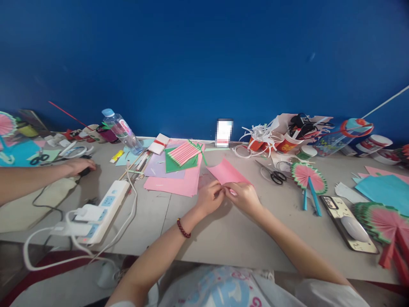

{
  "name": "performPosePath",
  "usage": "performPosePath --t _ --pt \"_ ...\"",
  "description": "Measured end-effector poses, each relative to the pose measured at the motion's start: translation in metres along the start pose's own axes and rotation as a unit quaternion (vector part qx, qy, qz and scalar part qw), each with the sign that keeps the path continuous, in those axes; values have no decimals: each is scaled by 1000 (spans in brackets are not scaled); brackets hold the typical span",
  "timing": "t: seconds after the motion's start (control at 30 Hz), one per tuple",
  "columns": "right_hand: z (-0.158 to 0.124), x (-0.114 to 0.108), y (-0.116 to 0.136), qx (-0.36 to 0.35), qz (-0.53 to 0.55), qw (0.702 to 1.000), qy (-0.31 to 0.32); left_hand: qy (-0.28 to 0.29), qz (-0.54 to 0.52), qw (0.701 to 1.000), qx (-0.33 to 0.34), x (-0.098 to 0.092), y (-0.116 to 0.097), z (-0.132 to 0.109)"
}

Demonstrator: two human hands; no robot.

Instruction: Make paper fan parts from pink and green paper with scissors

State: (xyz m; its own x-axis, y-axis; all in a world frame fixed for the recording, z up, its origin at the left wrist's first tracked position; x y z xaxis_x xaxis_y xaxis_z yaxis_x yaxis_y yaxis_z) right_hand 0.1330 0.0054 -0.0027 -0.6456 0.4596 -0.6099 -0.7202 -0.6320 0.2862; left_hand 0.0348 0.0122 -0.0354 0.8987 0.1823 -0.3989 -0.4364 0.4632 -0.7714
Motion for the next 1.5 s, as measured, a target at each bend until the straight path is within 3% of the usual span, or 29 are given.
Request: performPosePath --t 0.6,0.8,1.0,1.2,1.5 --pt "-6 6 -2 15 -19 1000 13 6 -15 1000 -4 1 1 -1" --pt "-8 5 -11 103 50 993 3 0 -34 999 -15 0 1 0" --pt "-7 12 -23 201 161 966 21 -3 -34 999 -18 0 3 0" --pt "-4 13 -22 183 173 967 29 -2 -44 998 -35 -1 6 2" --pt "-12 13 -12 102 76 992 23 3 -37 999 -24 1 6 0"
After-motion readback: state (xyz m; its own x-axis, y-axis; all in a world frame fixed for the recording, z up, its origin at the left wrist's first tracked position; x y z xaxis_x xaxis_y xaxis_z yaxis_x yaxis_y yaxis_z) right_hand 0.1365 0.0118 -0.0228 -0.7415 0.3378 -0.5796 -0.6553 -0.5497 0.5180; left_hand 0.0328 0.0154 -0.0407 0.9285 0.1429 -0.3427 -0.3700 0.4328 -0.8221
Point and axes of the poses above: each hand's wrist, its own z-axis towards the middle knuckle, its own x-axis out of the palm, y = z × x, the point moved 10 cm from there along z, towards the middle knuckle, and after that the axes turned 14 degrees about -y, right-handed, at the moved point
